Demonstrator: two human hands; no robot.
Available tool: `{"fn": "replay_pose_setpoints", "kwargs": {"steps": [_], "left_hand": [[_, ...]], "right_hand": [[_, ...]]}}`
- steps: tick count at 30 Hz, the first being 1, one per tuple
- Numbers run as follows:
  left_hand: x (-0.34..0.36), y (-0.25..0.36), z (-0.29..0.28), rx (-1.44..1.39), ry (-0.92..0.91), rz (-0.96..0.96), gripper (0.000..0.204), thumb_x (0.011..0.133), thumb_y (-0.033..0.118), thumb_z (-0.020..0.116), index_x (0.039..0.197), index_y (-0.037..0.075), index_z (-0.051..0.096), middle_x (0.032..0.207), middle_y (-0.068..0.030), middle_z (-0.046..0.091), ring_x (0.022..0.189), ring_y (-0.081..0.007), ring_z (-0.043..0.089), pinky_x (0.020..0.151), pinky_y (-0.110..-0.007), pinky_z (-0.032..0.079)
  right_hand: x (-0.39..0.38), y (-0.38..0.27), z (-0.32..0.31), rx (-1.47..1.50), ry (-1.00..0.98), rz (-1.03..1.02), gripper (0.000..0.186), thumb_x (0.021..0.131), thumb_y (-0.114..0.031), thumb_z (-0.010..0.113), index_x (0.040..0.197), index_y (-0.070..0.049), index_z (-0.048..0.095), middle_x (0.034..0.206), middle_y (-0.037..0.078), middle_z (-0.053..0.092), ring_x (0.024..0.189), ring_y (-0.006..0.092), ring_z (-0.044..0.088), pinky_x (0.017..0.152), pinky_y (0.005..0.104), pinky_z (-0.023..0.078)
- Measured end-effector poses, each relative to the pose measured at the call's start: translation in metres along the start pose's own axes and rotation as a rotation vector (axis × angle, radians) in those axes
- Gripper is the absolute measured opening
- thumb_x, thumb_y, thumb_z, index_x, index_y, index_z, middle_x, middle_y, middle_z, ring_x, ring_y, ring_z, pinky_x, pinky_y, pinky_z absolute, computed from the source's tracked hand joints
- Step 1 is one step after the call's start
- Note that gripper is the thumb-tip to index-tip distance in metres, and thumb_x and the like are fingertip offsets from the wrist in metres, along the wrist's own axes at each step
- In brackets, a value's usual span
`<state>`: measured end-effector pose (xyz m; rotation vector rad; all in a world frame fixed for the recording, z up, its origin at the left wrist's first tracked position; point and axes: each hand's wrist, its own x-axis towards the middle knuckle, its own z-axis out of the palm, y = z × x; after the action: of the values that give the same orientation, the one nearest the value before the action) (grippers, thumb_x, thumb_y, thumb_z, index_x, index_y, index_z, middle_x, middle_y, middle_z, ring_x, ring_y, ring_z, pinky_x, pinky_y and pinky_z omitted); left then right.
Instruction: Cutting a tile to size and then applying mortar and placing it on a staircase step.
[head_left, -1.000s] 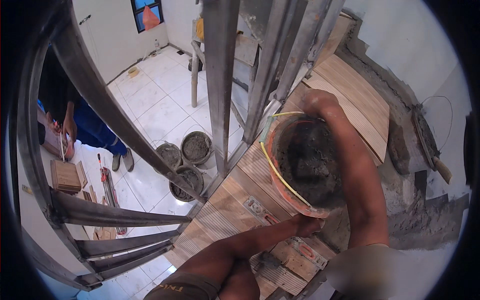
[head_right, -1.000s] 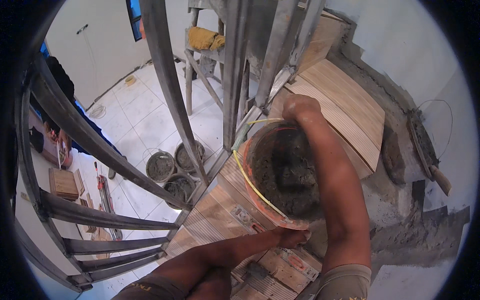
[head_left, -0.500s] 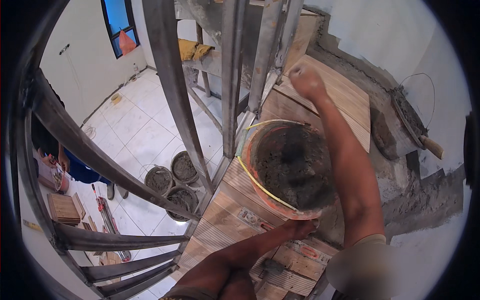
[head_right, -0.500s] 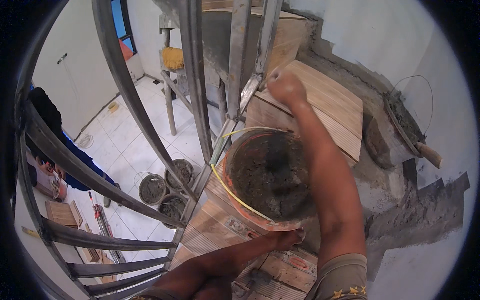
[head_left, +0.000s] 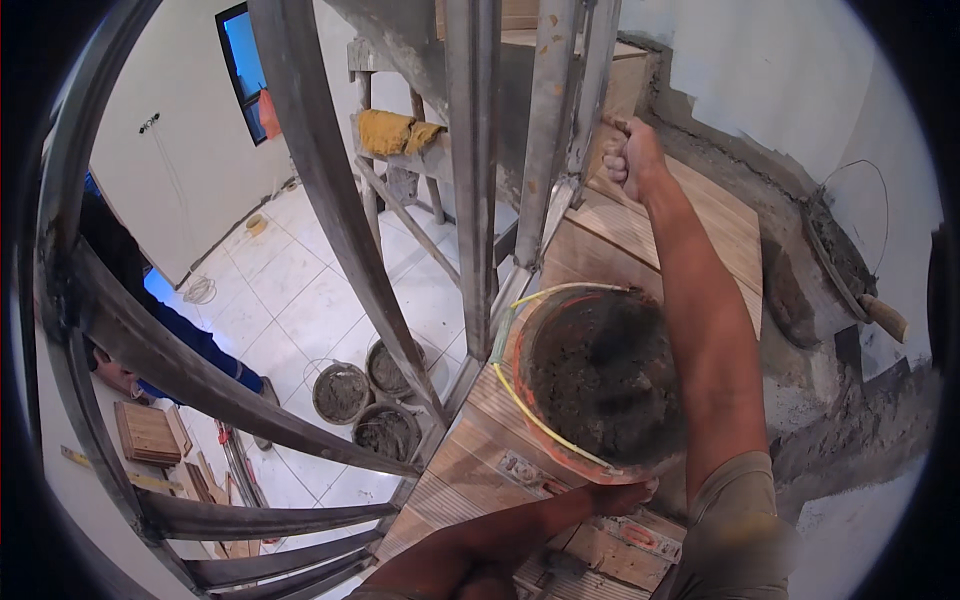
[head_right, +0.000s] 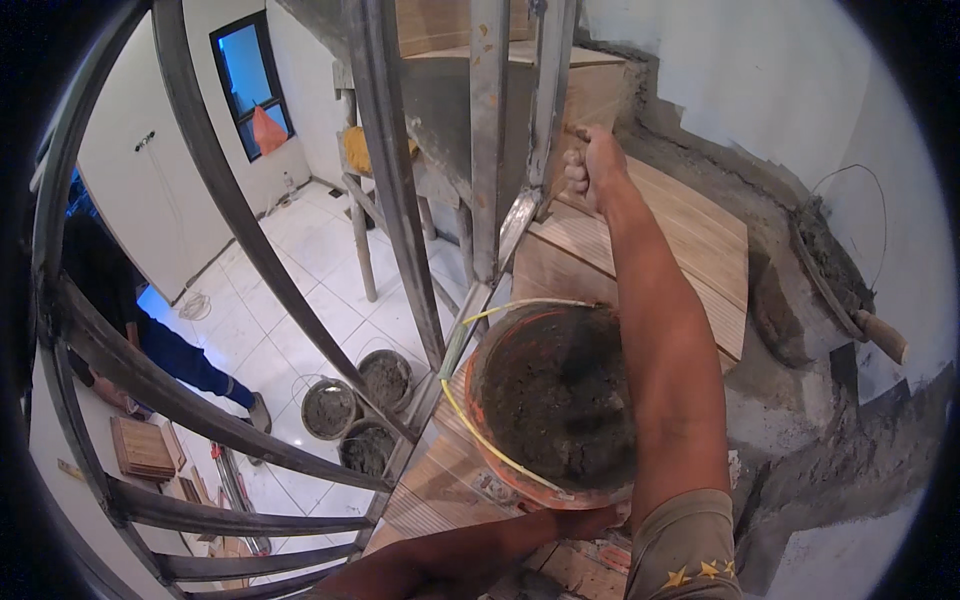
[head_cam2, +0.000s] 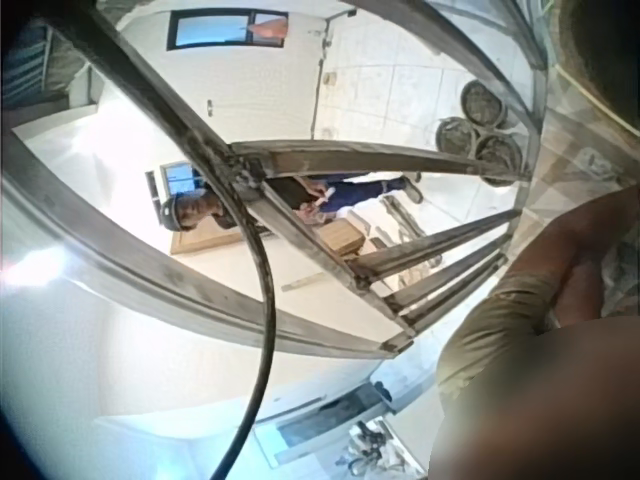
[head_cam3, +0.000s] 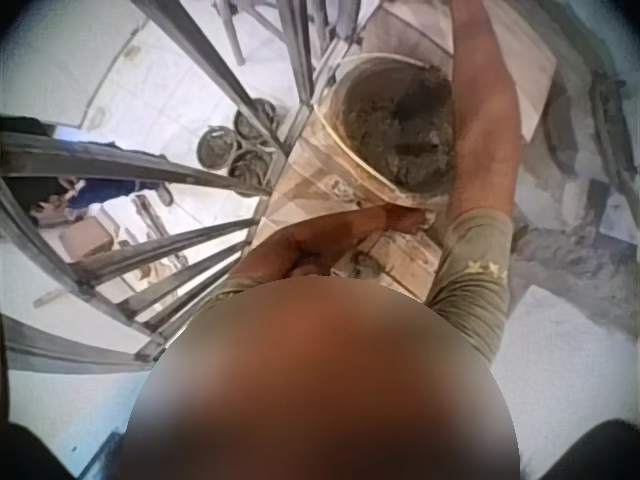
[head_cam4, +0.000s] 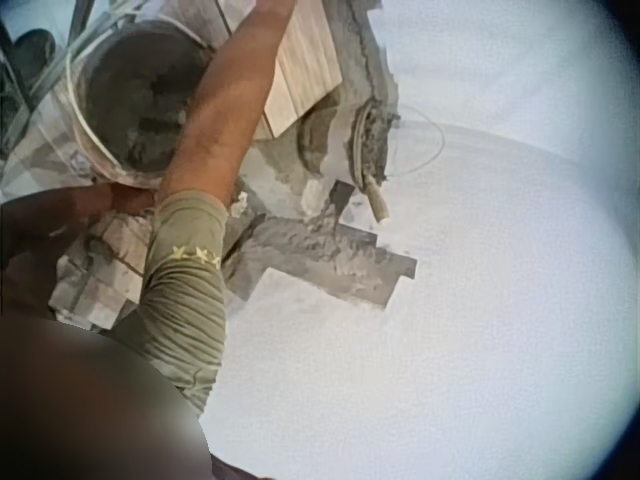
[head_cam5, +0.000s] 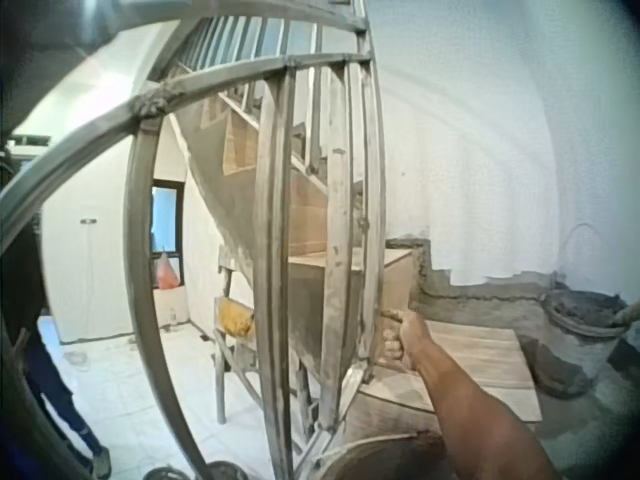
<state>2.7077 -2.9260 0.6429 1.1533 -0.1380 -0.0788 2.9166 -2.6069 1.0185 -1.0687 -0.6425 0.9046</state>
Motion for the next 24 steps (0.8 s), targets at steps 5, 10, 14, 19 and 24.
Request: {"fn": "replay_pose_setpoints", "kwargs": {"steps": [5, 10, 14, 19, 24], "left_hand": [[0.002, -0.007, -0.008, 0.170, 0.012, -0.056, 0.041, 0.107, 0.045, 0.037, 0.092, 0.008, 0.048, 0.077, 0.0005, 0.044, 0.072, -0.0141, 0.042, 0.071, -0.034, 0.040], [0.004, -0.025, -0.006, -0.062, 0.046, -0.161, 0.029, 0.104, 0.045, 0.044, 0.092, 0.020, 0.047, 0.083, 0.0088, 0.038, 0.071, -0.0068, 0.035, 0.064, -0.026, 0.031], [-0.004, 0.037, 0.004, -0.115, -0.102, -0.172, 0.030, 0.105, 0.044, 0.044, 0.091, 0.017, 0.047, 0.080, 0.0092, 0.037, 0.070, -0.0062, 0.033, 0.062, -0.027, 0.030], [0.002, -0.018, -0.006, -0.089, -0.035, 0.013, 0.032, 0.106, 0.041, 0.040, 0.089, 0.015, 0.045, 0.079, 0.0078, 0.035, 0.070, -0.0065, 0.031, 0.064, -0.027, 0.032], [-0.004, -0.005, -0.006, -0.054, -0.110, -0.075, 0.030, 0.106, 0.039, 0.041, 0.093, 0.012, 0.048, 0.084, 0.0067, 0.040, 0.074, -0.0072, 0.038, 0.068, -0.027, 0.038]], "right_hand": [[-0.030, 0.008, 0.030, -0.278, 0.308, -0.404, 0.032, 0.094, -0.026, 0.048, 0.116, -0.011, 0.066, 0.070, -0.002, 0.049, 0.053, 0.0090, 0.044, 0.047, 0.0260, 0.036], [-0.044, -0.024, 0.101, -0.828, -0.027, -0.854, 0.035, 0.096, -0.016, 0.052, 0.128, -0.009, 0.064, 0.074, -0.004, 0.054, 0.067, 0.0105, 0.051, 0.065, 0.0264, 0.046], [-0.030, -0.063, 0.089, -0.502, -0.085, -0.614, 0.036, 0.097, -0.013, 0.048, 0.130, -0.014, 0.064, 0.073, -0.002, 0.057, 0.060, 0.0085, 0.048, 0.056, 0.0242, 0.040], [-0.028, -0.096, 0.142, -0.521, -0.298, -0.380, 0.023, 0.102, -0.019, 0.047, 0.115, -0.016, 0.067, 0.071, -0.006, 0.050, 0.052, 0.0054, 0.035, 0.048, 0.0238, 0.028], [-0.072, -0.095, 0.107, -0.584, -0.011, -0.515, 0.028, 0.099, -0.024, 0.056, 0.121, -0.011, 0.068, 0.072, -0.005, 0.054, 0.058, 0.0063, 0.045, 0.053, 0.0253, 0.038]]}}
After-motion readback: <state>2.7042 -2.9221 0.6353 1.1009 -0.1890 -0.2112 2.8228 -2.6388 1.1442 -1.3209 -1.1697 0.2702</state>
